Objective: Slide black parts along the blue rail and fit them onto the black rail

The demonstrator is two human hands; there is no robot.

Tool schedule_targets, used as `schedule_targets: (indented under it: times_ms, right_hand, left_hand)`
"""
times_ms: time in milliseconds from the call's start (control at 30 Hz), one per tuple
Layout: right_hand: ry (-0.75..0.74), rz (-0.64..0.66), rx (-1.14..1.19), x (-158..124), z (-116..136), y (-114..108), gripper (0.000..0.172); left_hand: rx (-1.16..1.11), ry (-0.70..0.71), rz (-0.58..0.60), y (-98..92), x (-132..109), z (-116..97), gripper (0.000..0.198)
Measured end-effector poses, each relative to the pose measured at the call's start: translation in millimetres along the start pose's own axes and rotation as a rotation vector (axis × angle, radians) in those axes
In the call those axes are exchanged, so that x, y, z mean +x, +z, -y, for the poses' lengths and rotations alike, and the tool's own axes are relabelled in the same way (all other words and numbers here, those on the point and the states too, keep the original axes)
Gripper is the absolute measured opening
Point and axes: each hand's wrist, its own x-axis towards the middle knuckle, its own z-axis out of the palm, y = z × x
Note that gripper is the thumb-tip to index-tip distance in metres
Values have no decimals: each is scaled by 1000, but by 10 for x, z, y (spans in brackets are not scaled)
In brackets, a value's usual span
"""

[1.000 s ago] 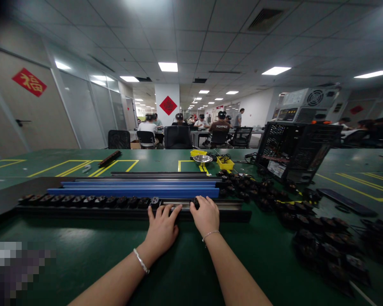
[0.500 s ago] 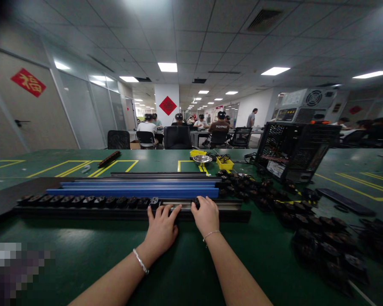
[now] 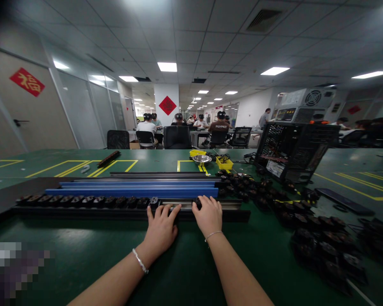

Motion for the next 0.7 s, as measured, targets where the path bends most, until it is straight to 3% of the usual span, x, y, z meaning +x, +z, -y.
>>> schedule_targets:
  times_ms: [700]
  right_hand:
    - [-57,9,41,64,-133,13,42]
  left_hand:
    - [-22,15,-39,30,-4,13,60]
